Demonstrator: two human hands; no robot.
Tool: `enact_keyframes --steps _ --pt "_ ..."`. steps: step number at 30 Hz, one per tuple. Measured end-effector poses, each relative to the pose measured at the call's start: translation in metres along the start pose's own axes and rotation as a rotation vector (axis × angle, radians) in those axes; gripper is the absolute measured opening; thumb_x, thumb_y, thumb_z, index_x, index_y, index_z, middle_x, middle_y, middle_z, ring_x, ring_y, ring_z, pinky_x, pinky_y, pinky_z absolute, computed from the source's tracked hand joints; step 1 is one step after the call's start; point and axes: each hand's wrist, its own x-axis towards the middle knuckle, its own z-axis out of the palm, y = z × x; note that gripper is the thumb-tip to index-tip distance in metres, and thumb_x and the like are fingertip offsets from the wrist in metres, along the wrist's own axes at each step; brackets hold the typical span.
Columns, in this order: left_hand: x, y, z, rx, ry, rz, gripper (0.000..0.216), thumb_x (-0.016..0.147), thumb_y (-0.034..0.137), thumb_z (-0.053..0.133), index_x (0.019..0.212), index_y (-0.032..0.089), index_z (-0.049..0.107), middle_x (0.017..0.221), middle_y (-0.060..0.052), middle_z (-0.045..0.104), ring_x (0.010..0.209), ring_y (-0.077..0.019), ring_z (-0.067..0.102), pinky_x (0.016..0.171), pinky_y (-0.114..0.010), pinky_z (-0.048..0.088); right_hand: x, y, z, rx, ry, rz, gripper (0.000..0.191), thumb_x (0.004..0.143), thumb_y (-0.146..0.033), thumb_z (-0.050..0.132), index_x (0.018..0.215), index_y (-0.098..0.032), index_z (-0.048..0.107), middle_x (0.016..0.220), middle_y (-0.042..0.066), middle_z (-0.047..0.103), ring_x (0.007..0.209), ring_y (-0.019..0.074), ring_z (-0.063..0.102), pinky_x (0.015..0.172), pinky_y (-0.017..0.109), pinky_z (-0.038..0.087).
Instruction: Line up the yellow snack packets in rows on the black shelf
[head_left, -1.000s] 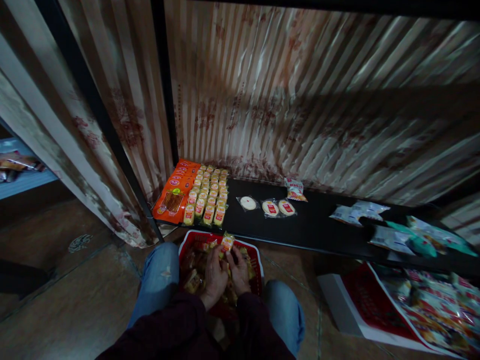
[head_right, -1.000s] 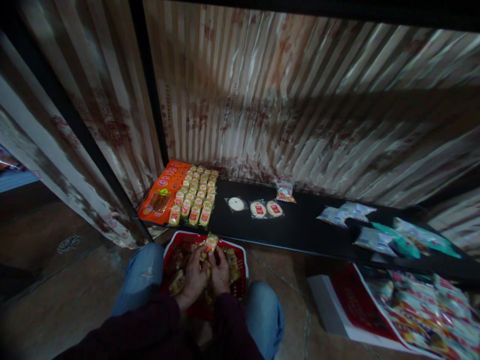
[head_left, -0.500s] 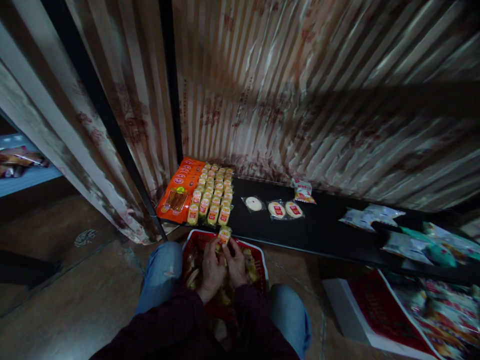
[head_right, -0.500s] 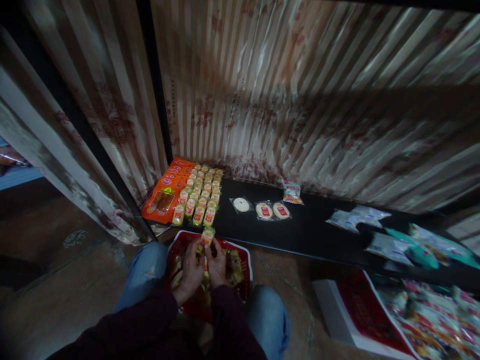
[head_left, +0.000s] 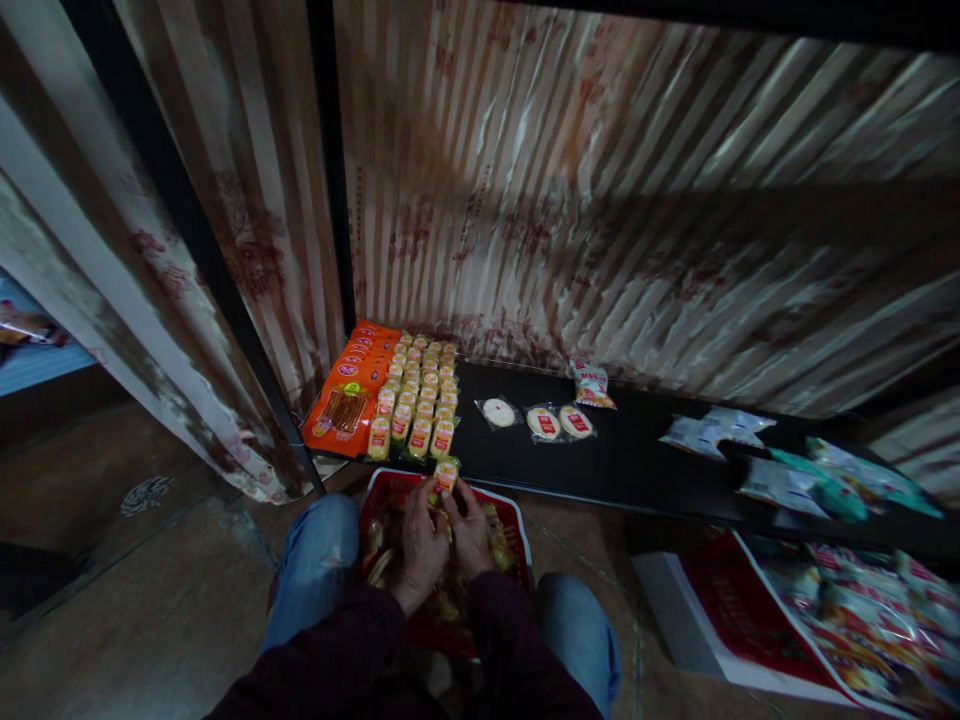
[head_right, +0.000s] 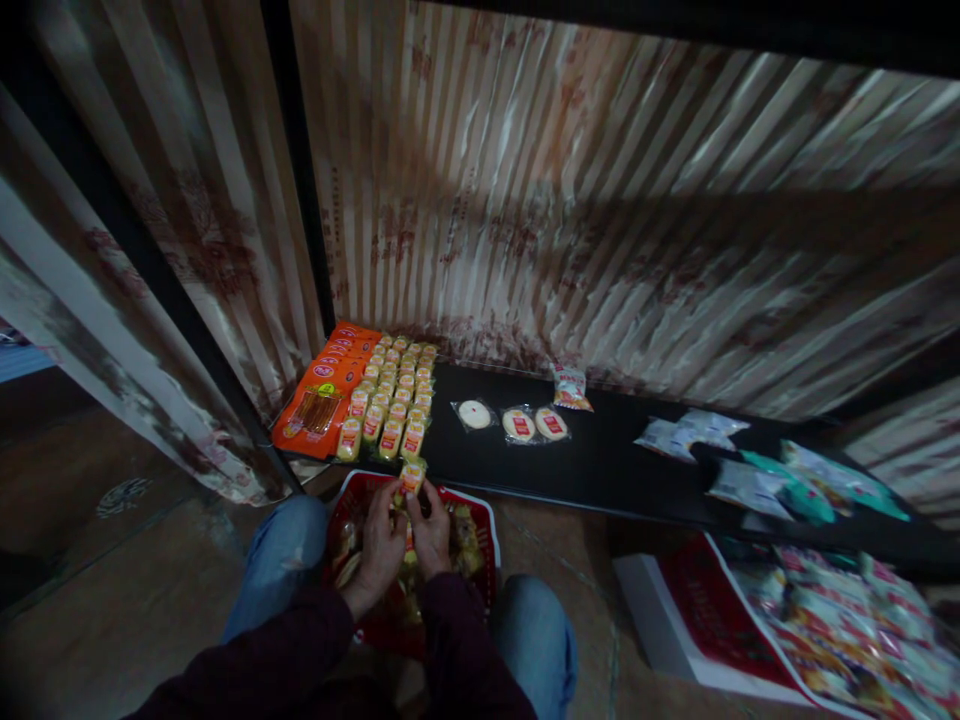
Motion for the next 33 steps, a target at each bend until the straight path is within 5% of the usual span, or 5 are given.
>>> enact_keyframes --steps 11,22,33 --pt "-0.018 -0.002 0.026 -0.017 -0.014 -0.017 0.048 0.076 0.008 0.045 0.121 0.019 0.056 0.127 -0.012 0.06 0.122 -0.0213 0.053 0.108 -0.041 0.04 -0.007 -0.005 -0.025 -0.035 0.055 0.065 0.056 0.073 -0.054 0.065 0.118 -0.02 0.067 0.118 0.01 0.07 0.113 0.0274 0.062 0.099 0.039 0.048" --pt "0.001 0.039 0.054 -0.119 0.032 0.024 0.046 0.077 0.008 0.043 0.121 0.018 0.055 0.129 -0.012 0.059 0.121 -0.021 0.054 0.107 -0.041 0.041 0.027 -0.031 -0.054 0.017 -0.026 0.035 0.053 0.071 -0.051 0.069 0.112 -0.018 0.065 0.108 0.009 0.073 0.099 0.026 0.067 0.089 0.037 0.053" --pt "-0.026 0.05 0.059 -0.099 -0.09 -0.018 0.049 0.074 0.005 0.045 0.119 0.018 0.059 0.125 -0.011 0.063 0.119 -0.0201 0.057 0.107 -0.038 0.042 0.001 -0.024 -0.084 0.007 0.07 -0.011 0.049 0.068 -0.051 0.07 0.103 -0.016 0.068 0.101 0.009 0.073 0.094 0.0253 0.067 0.086 0.035 0.052"
